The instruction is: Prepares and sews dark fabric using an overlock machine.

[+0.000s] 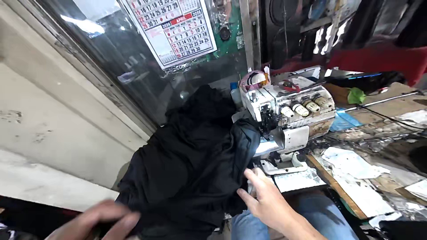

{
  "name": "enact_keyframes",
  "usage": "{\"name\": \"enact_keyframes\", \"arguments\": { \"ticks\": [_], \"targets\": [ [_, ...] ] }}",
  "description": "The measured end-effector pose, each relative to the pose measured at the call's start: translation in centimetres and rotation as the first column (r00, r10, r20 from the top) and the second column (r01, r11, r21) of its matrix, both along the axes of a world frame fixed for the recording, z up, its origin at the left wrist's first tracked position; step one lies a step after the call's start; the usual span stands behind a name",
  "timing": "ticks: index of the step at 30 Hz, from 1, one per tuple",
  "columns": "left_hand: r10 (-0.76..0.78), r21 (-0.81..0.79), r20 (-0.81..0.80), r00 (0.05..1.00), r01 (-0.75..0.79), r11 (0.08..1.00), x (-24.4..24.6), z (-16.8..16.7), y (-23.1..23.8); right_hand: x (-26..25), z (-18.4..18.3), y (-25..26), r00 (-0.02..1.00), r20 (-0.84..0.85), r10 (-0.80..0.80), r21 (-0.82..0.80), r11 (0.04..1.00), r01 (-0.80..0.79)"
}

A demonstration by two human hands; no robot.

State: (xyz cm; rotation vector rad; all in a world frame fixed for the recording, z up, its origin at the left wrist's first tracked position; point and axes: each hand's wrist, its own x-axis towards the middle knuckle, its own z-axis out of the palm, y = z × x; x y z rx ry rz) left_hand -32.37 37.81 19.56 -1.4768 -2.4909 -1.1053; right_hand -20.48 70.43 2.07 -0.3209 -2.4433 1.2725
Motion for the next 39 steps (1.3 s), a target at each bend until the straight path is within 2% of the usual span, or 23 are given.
{"name": "enact_keyframes", "arguments": {
  "ticks": [2,3,5,7,8,11,13,15,17,19,20,22,25,28,30,33,36,39],
  "targets": [
    [0.181,-0.107,-0.239,0.954,-0.211,0.972,-1.2,-2.3,2.9,-0.5,1.8,-1.4,0.991,-0.053,0.122,0.043,0.992,-0.119],
    [0.206,-0.174,-0.257,0.944,-0.255,0.951,-1.1,-3.9,5.2,-0.7,2.6,-2.2,0.975,-0.090,0.205,0.076,0.977,-0.199],
    [0.165,-0.264,-0.235,0.958,-0.226,0.938,-0.4,-7.3,9.8,-0.7,3.0,-2.8,0.939,-0.157,0.306,0.143,0.948,-0.286],
    [0.129,-0.232,-0.265,0.956,-0.193,0.953,-1.1,-10.2,12.4,-0.1,1.8,-2.2,0.940,-0.239,0.244,0.100,0.969,-0.226],
    [0.146,-0.179,-0.259,0.955,-0.196,0.964,-1.7,-10.5,12.9,0.5,0.9,-1.4,0.952,-0.257,0.167,0.047,0.986,-0.160],
    [0.199,0.039,-0.081,0.977,-0.196,0.980,-3.4,-8.1,13.1,2.5,-1.4,1.4,0.988,-0.111,-0.107,-0.066,0.993,0.100],
    [0.189,0.189,0.050,0.981,-0.195,0.962,-3.9,-6.0,13.5,2.4,-1.8,2.1,0.989,0.031,-0.143,-0.075,0.987,0.145],
    [0.266,0.287,0.084,0.960,-0.279,0.917,-5.0,-4.2,14.0,1.0,-1.0,2.0,0.985,0.145,-0.095,-0.053,0.993,0.103],
    [0.446,0.307,0.079,0.891,-0.448,0.840,-7.6,-3.7,13.2,-0.5,-0.5,2.0,0.977,0.205,-0.063,-0.017,0.998,0.068],
    [0.616,0.242,0.024,0.787,-0.603,0.760,-10.2,-4.2,11.2,-0.5,-0.8,2.1,0.991,0.129,-0.043,-0.045,0.998,0.049],
    [0.636,0.199,-0.017,0.771,-0.621,0.758,-10.6,-4.6,10.1,-0.1,-0.8,2.3,0.998,0.061,-0.031,-0.095,0.995,0.037],
    [0.564,0.181,-0.124,0.816,-0.540,0.822,-9.1,-5.7,9.4,1.0,-0.7,2.8,0.998,-0.052,-0.038,-0.252,0.967,0.024],
    [0.247,0.061,-0.207,0.947,-0.239,0.969,-2.2,-8.2,12.6,2.4,0.3,2.6,0.982,-0.179,-0.052,-0.481,0.875,-0.041],
    [0.025,-0.147,-0.217,0.976,-0.058,0.987,3.4,-10.8,17.3,2.7,1.7,2.7,0.949,-0.313,-0.043,-0.475,0.872,-0.117],
    [0.011,-0.122,-0.267,0.964,-0.045,0.992,3.9,-12.7,19.3,3.1,2.3,3.3,0.938,-0.339,-0.071,-0.417,0.905,-0.082],
    [0.009,-0.006,-0.194,0.981,-0.011,1.000,3.2,-12.5,20.4,3.8,2.7,4.2,0.941,-0.315,-0.120,-0.442,0.896,-0.034],
    [-0.047,0.106,-0.062,0.997,0.054,0.993,2.6,-11.3,20.2,3.6,3.1,4.1,0.935,-0.334,-0.117,-0.470,0.881,-0.058],
    [-0.111,0.094,0.135,0.985,0.099,0.991,2.4,-10.7,19.5,2.5,3.8,3.4,0.914,-0.401,-0.065,-0.455,0.880,-0.138]
  ]
}}
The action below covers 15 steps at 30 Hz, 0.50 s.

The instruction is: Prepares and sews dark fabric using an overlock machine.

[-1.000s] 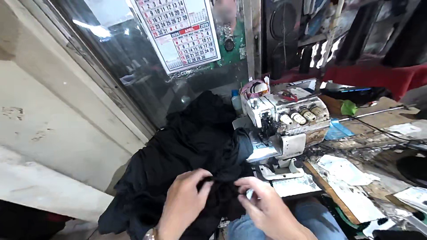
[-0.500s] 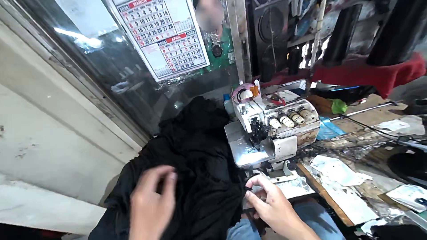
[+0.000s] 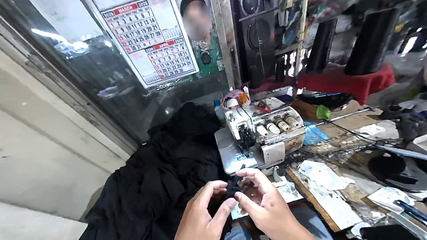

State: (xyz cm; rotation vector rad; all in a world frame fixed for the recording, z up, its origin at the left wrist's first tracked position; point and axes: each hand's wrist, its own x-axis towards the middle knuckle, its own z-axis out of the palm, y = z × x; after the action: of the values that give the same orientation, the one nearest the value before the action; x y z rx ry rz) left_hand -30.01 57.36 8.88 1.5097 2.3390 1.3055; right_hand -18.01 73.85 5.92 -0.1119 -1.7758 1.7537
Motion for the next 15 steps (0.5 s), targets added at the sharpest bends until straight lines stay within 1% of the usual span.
{"name": "enact_keyframes", "arguments": {
  "ticks": [1,2,5,7,9,10,12,14,15],
  "targets": [
    [-0.006,-0.015,0.047,0.999,0.007,1.000,-0.1,0.0,-0.3,-0.4,0.3,-0.2,1.000,-0.022,0.010,0.013,1.000,-0.010],
    [-0.004,0.007,0.085,0.996,0.004,1.000,-0.2,0.1,-0.6,-0.8,0.7,-0.5,0.999,-0.036,0.022,0.028,0.999,-0.021],
    [0.008,0.158,0.199,0.980,-0.040,0.987,-0.9,2.0,-2.0,-2.4,1.8,-1.4,0.995,-0.031,0.090,0.134,0.987,-0.085],
    [-0.006,0.206,0.204,0.979,-0.037,0.978,-2.0,4.3,-3.5,-4.3,2.7,-2.5,0.990,0.008,0.138,0.241,0.961,-0.136],
    [-0.021,0.189,0.155,0.988,-0.008,0.982,-3.6,6.9,-5.0,-6.5,4.4,-3.5,0.988,0.021,0.151,0.324,0.934,-0.150],
    [-0.019,0.160,0.137,0.990,-0.003,0.987,-4.7,8.4,-5.7,-7.6,5.7,-3.9,0.986,0.003,0.165,0.353,0.923,-0.156],
    [0.037,0.095,0.116,0.993,-0.048,0.994,-7.3,11.7,-6.6,-9.6,9.0,-4.8,0.973,-0.061,0.222,0.383,0.906,-0.183],
    [0.118,0.087,0.140,0.983,-0.131,0.988,-9.8,15.3,-6.4,-11.8,12.7,-5.8,0.952,-0.098,0.290,0.343,0.908,-0.241],
    [0.183,0.107,0.156,0.971,-0.201,0.974,-10.3,17.1,-5.6,-12.9,14.5,-6.2,0.946,-0.105,0.308,0.290,0.919,-0.267]
  ]
}}
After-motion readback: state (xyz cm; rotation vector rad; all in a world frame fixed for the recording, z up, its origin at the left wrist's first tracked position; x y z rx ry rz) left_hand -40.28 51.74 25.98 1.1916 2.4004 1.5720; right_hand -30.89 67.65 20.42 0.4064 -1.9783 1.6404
